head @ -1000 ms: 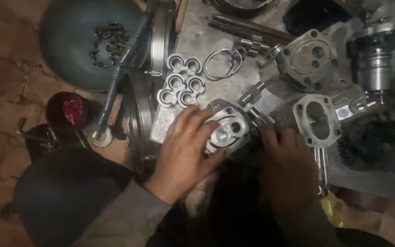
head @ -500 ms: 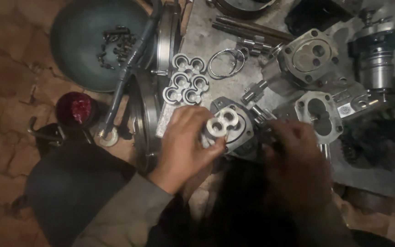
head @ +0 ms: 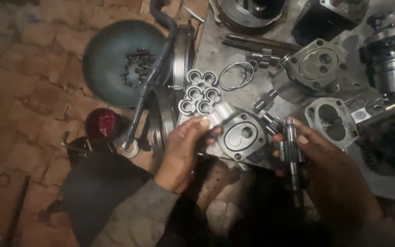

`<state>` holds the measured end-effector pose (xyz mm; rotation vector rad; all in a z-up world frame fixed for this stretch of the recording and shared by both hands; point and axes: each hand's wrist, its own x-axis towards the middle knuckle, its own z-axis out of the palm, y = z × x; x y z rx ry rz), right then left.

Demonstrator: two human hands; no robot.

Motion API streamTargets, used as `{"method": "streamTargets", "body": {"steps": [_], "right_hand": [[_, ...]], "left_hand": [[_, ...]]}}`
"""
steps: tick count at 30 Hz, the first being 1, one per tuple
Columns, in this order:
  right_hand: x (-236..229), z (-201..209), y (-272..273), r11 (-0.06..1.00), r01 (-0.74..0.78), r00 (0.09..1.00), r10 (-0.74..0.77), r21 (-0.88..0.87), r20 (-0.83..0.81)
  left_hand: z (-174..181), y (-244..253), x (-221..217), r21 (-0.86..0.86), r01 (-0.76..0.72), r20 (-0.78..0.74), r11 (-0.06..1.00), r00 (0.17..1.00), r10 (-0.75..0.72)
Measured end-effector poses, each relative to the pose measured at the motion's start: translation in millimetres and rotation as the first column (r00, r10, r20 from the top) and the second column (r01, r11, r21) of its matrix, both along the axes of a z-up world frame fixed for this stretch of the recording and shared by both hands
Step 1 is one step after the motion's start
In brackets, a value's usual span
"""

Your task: The person cleans small metal engine parts with a cloth and red grease, then assembles them into a larger engine block. They handle multiple small components, wiping them individually before fitting them into place.

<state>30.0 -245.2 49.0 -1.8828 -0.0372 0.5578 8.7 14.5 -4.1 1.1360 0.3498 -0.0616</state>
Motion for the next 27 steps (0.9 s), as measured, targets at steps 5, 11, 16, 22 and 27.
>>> {"method": "streamTargets", "body": {"steps": [5, 11, 16, 22, 27], "right_hand": [[2.0, 9.2, -5.8, 0.935, -0.021, 0.996, 0.051, -0.353, 0.078], [4.2, 8.6, -7.3, 0.989, 0.142, 0.988, -0.139, 0.035, -0.068], [-5.3, 5.0, -10.5, 0.972, 0.186, 0.978, -0.170, 0.141, -0.118], [-3.0, 10.3, -11.8, 0.954, 0.246, 0.961, -0.216, 0.174, -0.172], [-3.3, 11.3, -11.5, 0.952, 0.282, 0.946, -0.255, 0.120, -0.201]], "left_hand": [[40.6, 51.5, -65.5, 0.769, -0.291, 0.385, 0.569, 0.922, -0.050], [49.3, 137.2, -164.3, 0.990, -0.039, 0.072, -0.134, 0.965, 0.253], [23.1, 148.2, -196.7, 1.000, 0.016, -0.009, -0.017, 0.929, 0.369], [11.5, 146.8, -193.8, 0.995, -0.079, 0.052, 0.061, 0.929, 0.366], [0.5, 133.9, -204.1, 0.992, -0.084, 0.046, 0.094, 0.933, 0.357]]}}
